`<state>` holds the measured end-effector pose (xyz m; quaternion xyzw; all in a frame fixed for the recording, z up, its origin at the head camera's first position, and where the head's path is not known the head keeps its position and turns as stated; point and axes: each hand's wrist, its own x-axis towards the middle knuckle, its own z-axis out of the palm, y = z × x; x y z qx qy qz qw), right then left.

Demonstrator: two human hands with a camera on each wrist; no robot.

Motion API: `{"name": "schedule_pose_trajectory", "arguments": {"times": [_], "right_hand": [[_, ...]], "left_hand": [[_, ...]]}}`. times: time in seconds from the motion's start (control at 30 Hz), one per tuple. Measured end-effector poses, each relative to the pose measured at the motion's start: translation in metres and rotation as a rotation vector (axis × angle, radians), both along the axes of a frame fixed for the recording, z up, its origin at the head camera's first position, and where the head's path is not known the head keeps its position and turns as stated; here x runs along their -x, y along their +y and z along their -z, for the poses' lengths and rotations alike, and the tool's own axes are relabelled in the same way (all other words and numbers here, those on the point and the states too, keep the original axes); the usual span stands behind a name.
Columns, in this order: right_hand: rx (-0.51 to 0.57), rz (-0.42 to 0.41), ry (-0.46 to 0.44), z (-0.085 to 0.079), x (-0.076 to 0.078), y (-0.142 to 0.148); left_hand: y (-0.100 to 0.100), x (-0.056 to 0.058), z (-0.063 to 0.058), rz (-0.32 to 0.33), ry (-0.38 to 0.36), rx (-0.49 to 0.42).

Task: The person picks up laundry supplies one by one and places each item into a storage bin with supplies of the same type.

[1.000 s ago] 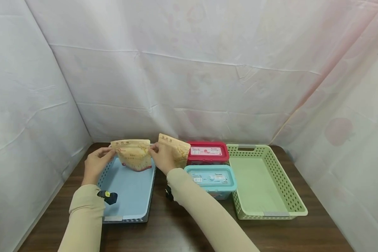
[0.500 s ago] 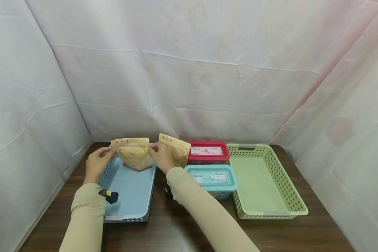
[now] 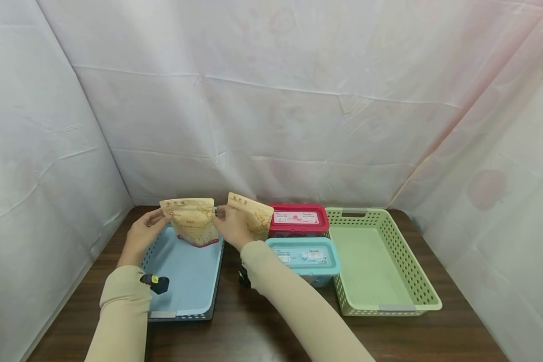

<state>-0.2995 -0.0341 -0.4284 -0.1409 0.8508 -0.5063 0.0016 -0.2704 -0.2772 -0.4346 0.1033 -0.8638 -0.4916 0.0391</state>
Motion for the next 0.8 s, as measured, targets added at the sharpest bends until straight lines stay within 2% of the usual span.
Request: {"name": "schedule_pose_trajectory", "arguments": {"times": [0.1, 0.37, 0.6, 0.8], "right_hand": [[-0.022, -0.035, -0.015, -0.002, -0.001, 0.001], [-0.125, -0.111, -0.034, -0.009, -0.005, 0.006], [-0.181, -0.232, -0.096, -0.015, -0.011, 0.012], [-0.193, -0.264, -0.116, -0.019, -0.014, 0.015]], "left_hand": [[0.0, 0.0, -0.002, 0.029, -0.008, -0.001], [0.002, 0.0, -0.01, 0.102, -0.096, -0.009], [0.008, -0.007, -0.016, 0.163, -0.151, -0.037], [0.011, -0.012, -0.022, 0.194, -0.168, -0.031]]}}
